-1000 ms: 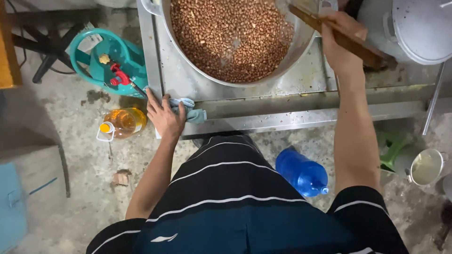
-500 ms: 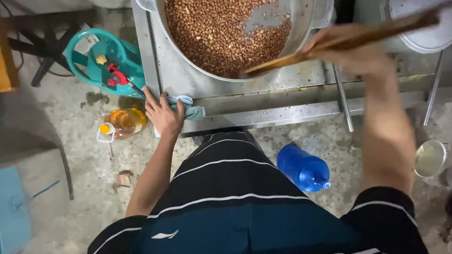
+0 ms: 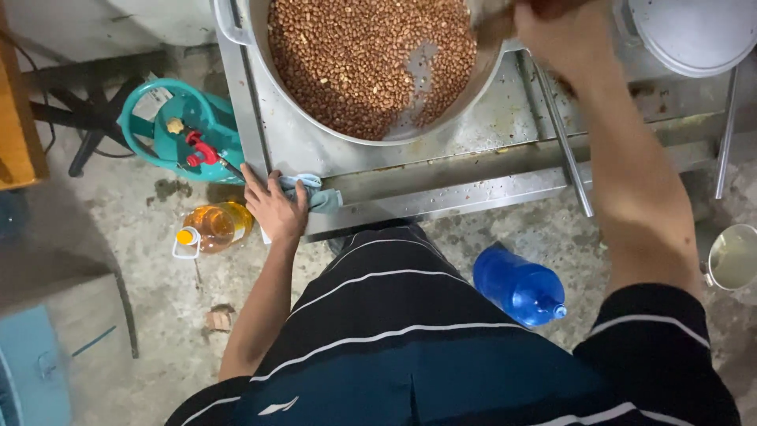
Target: The person stands at a gas burner stirring peanuts in a large wok of hot oil using a long wooden spatula, occasionally tilting the wok to redistribute the nuts. The stirring continues throughout the clip to toast the peanuts evenly.
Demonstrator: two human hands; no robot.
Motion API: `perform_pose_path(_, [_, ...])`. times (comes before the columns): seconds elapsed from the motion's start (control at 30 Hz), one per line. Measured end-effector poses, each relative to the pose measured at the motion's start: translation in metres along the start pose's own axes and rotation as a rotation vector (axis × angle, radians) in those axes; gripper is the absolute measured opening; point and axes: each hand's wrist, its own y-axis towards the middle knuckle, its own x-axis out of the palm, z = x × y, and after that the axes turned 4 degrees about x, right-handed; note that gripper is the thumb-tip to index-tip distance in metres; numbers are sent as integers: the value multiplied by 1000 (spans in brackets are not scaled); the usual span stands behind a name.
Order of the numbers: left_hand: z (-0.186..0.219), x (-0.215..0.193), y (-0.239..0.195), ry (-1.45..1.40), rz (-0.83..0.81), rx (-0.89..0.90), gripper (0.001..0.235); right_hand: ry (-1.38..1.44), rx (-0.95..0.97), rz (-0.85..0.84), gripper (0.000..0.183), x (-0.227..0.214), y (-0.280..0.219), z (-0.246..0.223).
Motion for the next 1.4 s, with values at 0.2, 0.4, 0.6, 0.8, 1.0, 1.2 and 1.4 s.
perform_pose_path(0.2, [1,-4,-3,-6,6,20,52,206,-202,-140,7,-41,-45,-88])
perform_pose_path(0.4, [0,-3,-4,-8,4,12,53,890,-23,-424,8,-51,-48,-98])
perform_pose_path(0.6, [0,-3,-2,14,13,15,54,270,-787,-413,26,19,-77,-117])
perform_pose_path(0.8, [-2,-2,-6,-6,7,22,53,601,-703,-204,30,67,-56,-97])
perform_pose_path(1.0, [-1,1,-1,-12,17,-3,53,498,-473,-103,21,-17,-59,-72])
perform_pose_path(1.2, [3,-4,0,-25,7,4,54,660,-352,-644,25,-44,-61,-81])
perform_pose_path(1.4, [1,-2,0,-12,10,0,54,477,-507,-292,17,4,-37,-59])
